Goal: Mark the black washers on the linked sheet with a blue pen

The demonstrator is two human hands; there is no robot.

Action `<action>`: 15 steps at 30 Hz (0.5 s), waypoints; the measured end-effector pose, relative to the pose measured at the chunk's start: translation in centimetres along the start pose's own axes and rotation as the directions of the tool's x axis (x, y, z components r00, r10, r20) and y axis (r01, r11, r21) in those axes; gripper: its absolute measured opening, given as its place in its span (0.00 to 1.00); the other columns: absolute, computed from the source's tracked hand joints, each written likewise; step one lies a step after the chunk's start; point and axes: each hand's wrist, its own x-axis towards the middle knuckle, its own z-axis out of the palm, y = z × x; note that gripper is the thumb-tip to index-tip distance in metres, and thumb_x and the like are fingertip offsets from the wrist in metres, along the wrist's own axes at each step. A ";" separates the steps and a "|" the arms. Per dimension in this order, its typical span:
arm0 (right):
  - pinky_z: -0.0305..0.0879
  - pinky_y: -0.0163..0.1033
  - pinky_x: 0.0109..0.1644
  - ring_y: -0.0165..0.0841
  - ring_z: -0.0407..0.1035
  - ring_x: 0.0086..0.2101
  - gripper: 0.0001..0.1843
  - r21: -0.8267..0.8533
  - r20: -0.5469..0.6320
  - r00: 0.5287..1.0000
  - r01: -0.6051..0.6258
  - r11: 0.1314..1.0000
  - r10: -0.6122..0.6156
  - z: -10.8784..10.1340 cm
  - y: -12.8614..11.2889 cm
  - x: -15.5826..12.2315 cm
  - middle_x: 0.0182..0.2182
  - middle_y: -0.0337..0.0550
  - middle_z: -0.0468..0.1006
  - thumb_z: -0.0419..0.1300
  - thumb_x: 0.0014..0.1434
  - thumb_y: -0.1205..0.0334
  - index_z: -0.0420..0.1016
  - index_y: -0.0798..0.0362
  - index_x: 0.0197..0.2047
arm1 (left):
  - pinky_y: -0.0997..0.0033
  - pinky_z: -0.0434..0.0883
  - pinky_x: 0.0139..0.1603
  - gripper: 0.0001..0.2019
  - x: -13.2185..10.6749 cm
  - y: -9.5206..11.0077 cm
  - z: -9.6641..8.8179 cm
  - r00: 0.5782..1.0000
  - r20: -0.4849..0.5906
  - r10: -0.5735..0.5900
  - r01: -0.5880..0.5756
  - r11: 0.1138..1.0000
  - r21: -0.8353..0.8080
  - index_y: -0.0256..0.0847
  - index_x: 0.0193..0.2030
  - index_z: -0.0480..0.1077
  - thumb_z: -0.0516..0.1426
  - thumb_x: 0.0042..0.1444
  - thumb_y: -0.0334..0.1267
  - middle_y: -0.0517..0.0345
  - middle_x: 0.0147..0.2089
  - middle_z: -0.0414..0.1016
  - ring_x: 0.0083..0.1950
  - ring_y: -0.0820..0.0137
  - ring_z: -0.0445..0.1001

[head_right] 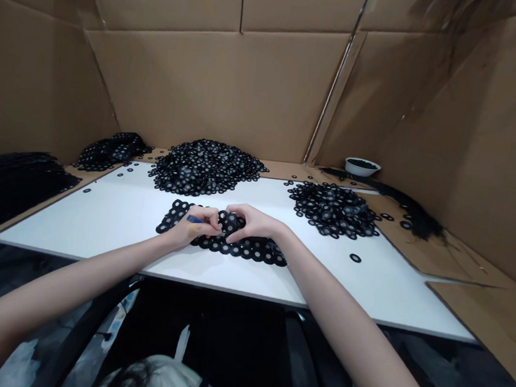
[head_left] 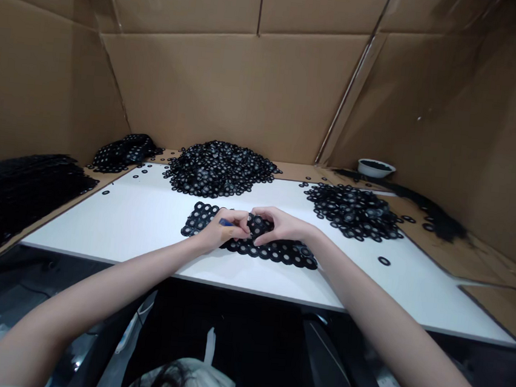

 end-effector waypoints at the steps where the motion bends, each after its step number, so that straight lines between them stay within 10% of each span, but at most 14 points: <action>1: 0.56 0.35 0.36 0.30 0.59 0.32 0.19 0.008 -0.001 1.000 0.002 1.000 -0.002 0.0 0.0 0.0 0.30 0.35 0.65 0.67 0.44 0.53 0.65 0.53 0.33 | 0.76 0.59 0.30 0.04 0.0 0.0 0.0 1.000 0.002 0.007 -0.007 1.000 0.015 0.34 0.21 0.66 0.57 0.43 0.30 0.62 0.21 0.66 0.27 0.75 0.63; 15: 0.52 0.34 0.34 0.29 0.56 0.30 0.18 0.044 0.014 0.999 0.039 0.998 -0.040 0.0 0.3 0.2 0.27 0.33 0.60 0.67 0.44 0.55 0.62 0.53 0.30 | 0.78 0.56 0.28 0.05 0.3 -0.9 0.0 0.980 0.175 0.097 -0.126 0.979 0.162 0.34 0.20 0.65 0.55 0.45 0.29 0.64 0.19 0.62 0.24 0.78 0.58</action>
